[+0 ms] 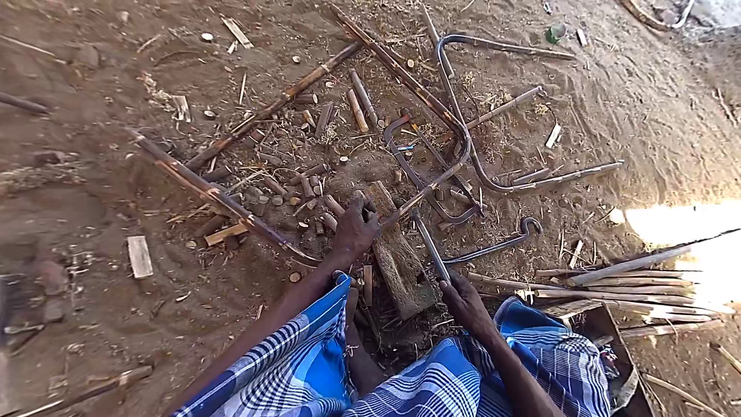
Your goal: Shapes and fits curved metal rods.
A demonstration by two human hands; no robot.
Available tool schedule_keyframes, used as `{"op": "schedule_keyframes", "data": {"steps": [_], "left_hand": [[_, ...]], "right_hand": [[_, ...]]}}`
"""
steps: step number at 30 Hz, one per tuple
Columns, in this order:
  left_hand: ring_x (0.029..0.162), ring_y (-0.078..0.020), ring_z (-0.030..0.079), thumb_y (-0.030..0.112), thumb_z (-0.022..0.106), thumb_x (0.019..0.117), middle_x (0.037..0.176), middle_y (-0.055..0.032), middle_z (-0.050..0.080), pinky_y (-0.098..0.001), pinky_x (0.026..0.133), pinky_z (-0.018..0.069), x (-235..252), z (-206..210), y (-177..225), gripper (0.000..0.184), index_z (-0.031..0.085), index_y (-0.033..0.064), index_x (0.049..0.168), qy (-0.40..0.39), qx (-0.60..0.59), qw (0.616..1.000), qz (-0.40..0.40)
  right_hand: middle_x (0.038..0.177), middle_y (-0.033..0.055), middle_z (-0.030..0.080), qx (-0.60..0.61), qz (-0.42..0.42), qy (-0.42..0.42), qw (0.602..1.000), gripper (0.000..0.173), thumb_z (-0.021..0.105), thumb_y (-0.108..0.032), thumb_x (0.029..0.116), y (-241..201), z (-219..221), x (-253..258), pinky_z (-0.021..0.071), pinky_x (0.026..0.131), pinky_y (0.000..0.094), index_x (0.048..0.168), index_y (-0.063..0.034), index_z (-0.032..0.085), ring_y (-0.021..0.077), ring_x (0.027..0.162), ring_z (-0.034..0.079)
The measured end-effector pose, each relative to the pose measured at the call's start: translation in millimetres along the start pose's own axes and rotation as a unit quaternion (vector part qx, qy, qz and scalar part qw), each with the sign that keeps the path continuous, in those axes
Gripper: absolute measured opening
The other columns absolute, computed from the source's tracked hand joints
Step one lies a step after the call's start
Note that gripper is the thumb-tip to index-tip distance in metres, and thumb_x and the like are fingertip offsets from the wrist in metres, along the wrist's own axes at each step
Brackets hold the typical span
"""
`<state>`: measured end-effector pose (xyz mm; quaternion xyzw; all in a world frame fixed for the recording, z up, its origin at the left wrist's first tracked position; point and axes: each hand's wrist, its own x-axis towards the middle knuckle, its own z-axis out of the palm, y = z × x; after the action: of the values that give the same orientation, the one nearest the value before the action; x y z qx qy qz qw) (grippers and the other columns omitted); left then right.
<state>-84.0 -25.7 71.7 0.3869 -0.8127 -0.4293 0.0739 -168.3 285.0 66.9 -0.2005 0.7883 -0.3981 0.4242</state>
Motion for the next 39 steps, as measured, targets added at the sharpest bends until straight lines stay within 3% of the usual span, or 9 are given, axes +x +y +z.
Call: {"op": "schedule_keyframes", "data": {"steps": [7,10,14,17,21,25,30,35,39], "left_hand": [[0.106,-0.0372,0.070,0.006,0.061,0.1001,0.118,-0.0242,0.068,-0.0518,0.096,0.0564,6.8,12.4,-15.9,0.025,0.063,-0.0043,0.123,-0.013,0.112,0.969,0.222],[0.103,-0.0372,0.070,0.006,0.066,0.0974,0.113,-0.0241,0.068,-0.0514,0.094,0.0574,10.9,12.2,-18.0,0.019,0.069,-0.0037,0.113,-0.040,0.124,0.962,0.242],[0.087,-0.0289,0.069,0.010,0.071,0.0898,0.097,-0.0143,0.069,-0.0504,0.082,0.0577,-0.9,1.9,-2.0,0.025,0.063,0.0009,0.111,-0.040,0.046,0.984,0.169],[0.078,-0.0226,0.068,0.011,0.074,0.0858,0.089,-0.0081,0.068,-0.0481,0.073,0.0595,-36.4,6.6,18.3,0.038,0.059,0.0046,0.120,-0.174,-0.037,0.978,0.107],[0.074,-0.0116,0.067,0.011,0.076,0.0833,0.085,0.0018,0.069,-0.0352,0.069,0.0586,-71.3,24.8,26.8,0.036,0.058,0.0124,0.114,-0.182,-0.102,0.976,0.061],[0.077,-0.0150,0.069,0.007,0.077,0.0858,0.089,-0.0029,0.072,-0.0338,0.071,0.0591,-73.8,29.2,15.6,0.029,0.058,0.0101,0.107,-0.160,-0.261,0.952,0.000],[0.076,-0.0146,0.069,0.005,0.077,0.0859,0.087,-0.0021,0.072,-0.0323,0.070,0.0586,-75.3,27.2,15.3,0.024,0.062,0.0113,0.104,-0.187,-0.264,0.946,0.009],[0.089,-0.0200,0.071,0.004,0.072,0.0952,0.105,-0.0102,0.075,-0.0342,0.085,0.0601,-85.9,39.0,12.3,0.012,0.077,0.0020,0.105,-0.160,-0.416,0.894,-0.046],[0.093,-0.0109,0.070,0.012,0.068,0.0988,0.105,-0.0029,0.073,-0.0301,0.086,0.0594,-72.5,41.6,3.8,0.009,0.075,0.0089,0.105,-0.031,-0.236,0.966,0.104]], "right_hand": [[0.068,0.0053,0.055,-0.041,-0.031,-0.027,0.998,0.036,0.049,-0.044,0.1071,-1.8,2.0,0.4,0.0476,0.050,0.0363,0.124,-0.0152,0.063,0.0182,0.053,0.052],[0.069,0.0049,0.055,-0.048,-0.035,-0.033,0.998,0.037,0.048,-0.044,0.1070,0.6,2.9,0.1,0.0481,0.051,0.0367,0.123,-0.0150,0.064,0.0180,0.054,0.052],[0.067,0.0052,0.054,0.020,-0.007,-0.026,0.999,0.034,0.054,-0.042,0.1050,-13.1,11.9,-0.5,0.0447,0.048,0.0342,0.122,-0.0142,0.066,0.0169,0.051,0.049],[0.060,0.0029,0.050,0.063,0.035,-0.007,0.997,0.034,0.062,-0.046,0.1002,-45.6,26.0,0.6,0.0393,0.042,0.0307,0.122,-0.0218,0.070,0.0131,0.044,0.042],[0.054,0.0029,0.045,0.135,0.050,0.002,0.990,0.034,0.064,-0.039,0.1000,-72.6,36.7,21.1,0.0345,0.040,0.0284,0.090,-0.0072,0.064,0.0114,0.040,0.038],[0.054,0.0019,0.043,0.193,0.062,0.008,0.979,0.029,0.062,-0.036,0.1019,-67.3,43.2,23.3,0.0343,0.038,0.0264,0.098,-0.0071,0.062,0.0100,0.040,0.037],[0.054,-0.0022,0.039,0.338,0.089,-0.029,0.936,0.020,0.058,-0.025,0.1041,-63.2,45.1,20.1,0.0308,0.035,0.0205,0.112,-0.0074,0.063,0.0045,0.038,0.033],[0.053,-0.0042,0.037,0.426,0.097,-0.027,0.899,0.014,0.058,-0.025,0.1040,-69.7,47.6,23.0,0.0307,0.034,0.0189,0.104,-0.0112,0.061,0.0031,0.037,0.033],[0.056,-0.0022,0.038,0.322,0.086,-0.017,0.943,0.022,0.056,-0.031,0.1059,-69.2,41.1,24.2,0.0304,0.035,0.0209,0.109,-0.0101,0.061,0.0055,0.039,0.033]]}}
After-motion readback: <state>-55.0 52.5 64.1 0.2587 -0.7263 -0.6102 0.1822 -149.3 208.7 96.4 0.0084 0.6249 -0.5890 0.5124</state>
